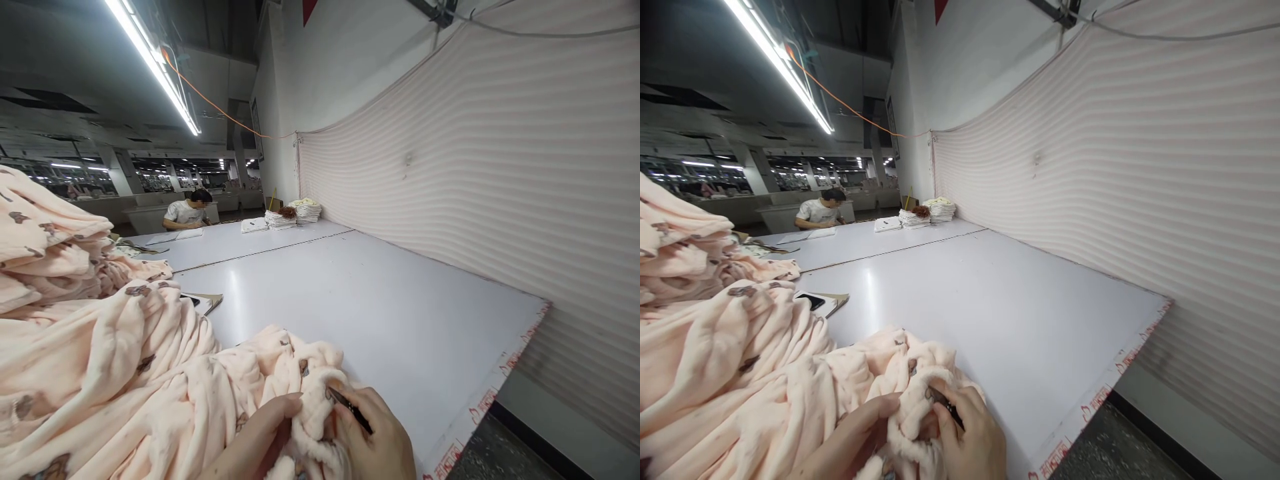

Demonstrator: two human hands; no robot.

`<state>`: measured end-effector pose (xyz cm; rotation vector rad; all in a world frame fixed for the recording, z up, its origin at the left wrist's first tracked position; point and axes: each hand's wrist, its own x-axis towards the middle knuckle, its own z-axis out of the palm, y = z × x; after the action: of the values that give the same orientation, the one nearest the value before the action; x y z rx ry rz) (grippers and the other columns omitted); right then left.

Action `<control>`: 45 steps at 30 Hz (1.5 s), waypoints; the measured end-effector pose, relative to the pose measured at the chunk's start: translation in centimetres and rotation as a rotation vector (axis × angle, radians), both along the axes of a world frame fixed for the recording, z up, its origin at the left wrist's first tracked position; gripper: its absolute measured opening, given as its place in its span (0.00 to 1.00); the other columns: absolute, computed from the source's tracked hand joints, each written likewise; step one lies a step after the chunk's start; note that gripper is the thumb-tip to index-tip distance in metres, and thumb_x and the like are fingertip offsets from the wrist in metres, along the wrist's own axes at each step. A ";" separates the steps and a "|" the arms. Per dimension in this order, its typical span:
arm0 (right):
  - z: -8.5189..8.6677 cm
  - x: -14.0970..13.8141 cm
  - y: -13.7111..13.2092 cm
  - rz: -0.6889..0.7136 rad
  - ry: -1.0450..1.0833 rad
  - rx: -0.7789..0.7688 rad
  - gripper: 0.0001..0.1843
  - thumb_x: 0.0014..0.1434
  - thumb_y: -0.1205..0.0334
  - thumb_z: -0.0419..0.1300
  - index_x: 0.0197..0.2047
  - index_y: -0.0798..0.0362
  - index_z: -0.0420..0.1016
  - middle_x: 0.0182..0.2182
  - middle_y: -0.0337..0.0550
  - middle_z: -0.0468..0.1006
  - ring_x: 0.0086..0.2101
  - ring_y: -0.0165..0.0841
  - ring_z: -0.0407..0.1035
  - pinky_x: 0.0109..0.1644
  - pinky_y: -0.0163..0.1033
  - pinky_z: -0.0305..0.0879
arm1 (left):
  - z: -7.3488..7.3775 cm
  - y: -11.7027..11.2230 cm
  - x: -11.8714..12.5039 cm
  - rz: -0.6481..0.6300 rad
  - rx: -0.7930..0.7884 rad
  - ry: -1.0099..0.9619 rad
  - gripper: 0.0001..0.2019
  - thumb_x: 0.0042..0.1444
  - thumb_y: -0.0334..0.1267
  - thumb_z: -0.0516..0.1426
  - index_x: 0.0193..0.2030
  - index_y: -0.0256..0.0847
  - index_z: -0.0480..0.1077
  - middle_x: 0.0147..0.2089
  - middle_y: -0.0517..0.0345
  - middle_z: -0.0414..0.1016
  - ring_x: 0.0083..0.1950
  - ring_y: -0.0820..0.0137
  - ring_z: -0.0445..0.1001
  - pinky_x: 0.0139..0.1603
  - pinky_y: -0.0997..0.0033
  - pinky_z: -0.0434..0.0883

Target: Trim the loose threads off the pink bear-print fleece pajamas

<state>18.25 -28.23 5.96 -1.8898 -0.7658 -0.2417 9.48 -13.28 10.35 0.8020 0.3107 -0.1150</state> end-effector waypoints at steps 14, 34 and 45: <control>1.8 -0.4 -0.8 -0.033 -0.179 -0.189 0.13 0.62 0.55 0.52 0.47 0.39 0.75 0.38 0.41 0.79 0.36 0.38 0.75 0.35 0.37 0.69 | 0.7 0.0 0.1 -0.072 0.128 -0.125 0.18 0.37 0.23 0.58 0.38 0.36 0.77 0.29 0.56 0.78 0.32 0.69 0.75 0.35 0.73 0.67; 3.5 8.9 0.2 -0.110 0.089 -0.091 0.12 0.56 0.57 0.51 0.27 0.52 0.71 0.29 0.44 0.75 0.32 0.38 0.68 0.37 0.39 0.59 | -0.4 2.0 0.4 0.145 0.497 0.000 0.20 0.44 0.24 0.56 0.45 0.38 0.75 0.32 0.60 0.78 0.32 0.72 0.72 0.31 0.78 0.64; 3.8 4.6 5.5 0.074 0.108 -0.084 0.09 0.59 0.58 0.55 0.35 0.50 0.76 0.33 0.42 0.79 0.35 0.38 0.72 0.38 0.37 0.62 | -1.1 2.4 0.6 0.170 -0.139 -0.359 0.45 0.45 0.15 0.51 0.68 0.52 0.47 0.62 0.56 0.68 0.62 0.66 0.65 0.64 0.61 0.60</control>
<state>22.89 -22.70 9.77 -1.9321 -0.7809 -0.0610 10.07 -10.89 9.20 0.6409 0.0291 0.1649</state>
